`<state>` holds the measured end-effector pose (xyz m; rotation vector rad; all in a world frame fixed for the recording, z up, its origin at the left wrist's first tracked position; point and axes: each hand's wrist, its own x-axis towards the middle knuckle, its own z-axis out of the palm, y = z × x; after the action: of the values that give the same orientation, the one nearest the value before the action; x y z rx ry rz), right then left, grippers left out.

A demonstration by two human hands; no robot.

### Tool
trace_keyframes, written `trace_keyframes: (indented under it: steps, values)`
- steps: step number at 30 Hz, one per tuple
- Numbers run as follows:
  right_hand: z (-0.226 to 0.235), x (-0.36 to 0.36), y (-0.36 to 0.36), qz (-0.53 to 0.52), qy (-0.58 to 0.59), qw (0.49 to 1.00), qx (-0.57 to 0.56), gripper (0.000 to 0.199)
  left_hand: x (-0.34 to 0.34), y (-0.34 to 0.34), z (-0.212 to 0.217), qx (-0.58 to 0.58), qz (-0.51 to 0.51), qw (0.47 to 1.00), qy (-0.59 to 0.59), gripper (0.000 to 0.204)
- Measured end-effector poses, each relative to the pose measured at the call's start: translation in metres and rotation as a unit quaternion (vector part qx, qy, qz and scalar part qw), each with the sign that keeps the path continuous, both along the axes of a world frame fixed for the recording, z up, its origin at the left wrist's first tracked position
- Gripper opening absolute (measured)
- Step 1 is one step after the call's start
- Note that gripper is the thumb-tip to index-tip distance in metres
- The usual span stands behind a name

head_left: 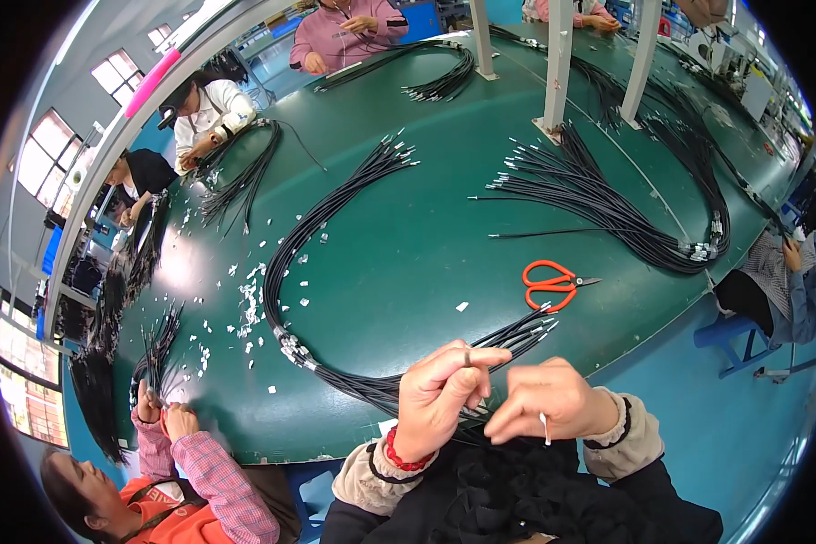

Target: The person picks up a bundle of cables, separates a single wire, and wraps a piece of white tape around the connector by hand. After finishing the wrap, the person sets the wire back into the bundle and repeats the process.

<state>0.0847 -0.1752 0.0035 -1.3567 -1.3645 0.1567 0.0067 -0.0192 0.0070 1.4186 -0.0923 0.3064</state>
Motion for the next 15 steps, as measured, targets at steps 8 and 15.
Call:
trace_keyframes:
  steps: [8, 15]
  values:
    - [0.029, 0.014, 0.002, -0.113, 0.128, 0.984, 0.045, 0.031, -0.001, 0.000, -0.001, 0.112, 0.018, 0.993, -0.014, 0.018]
    - [0.025, 0.002, 0.013, -0.160, 0.107, 0.978, 0.080, 0.029, -0.002, -0.009, -0.005, 0.172, 0.086, 0.979, -0.066, 0.016]
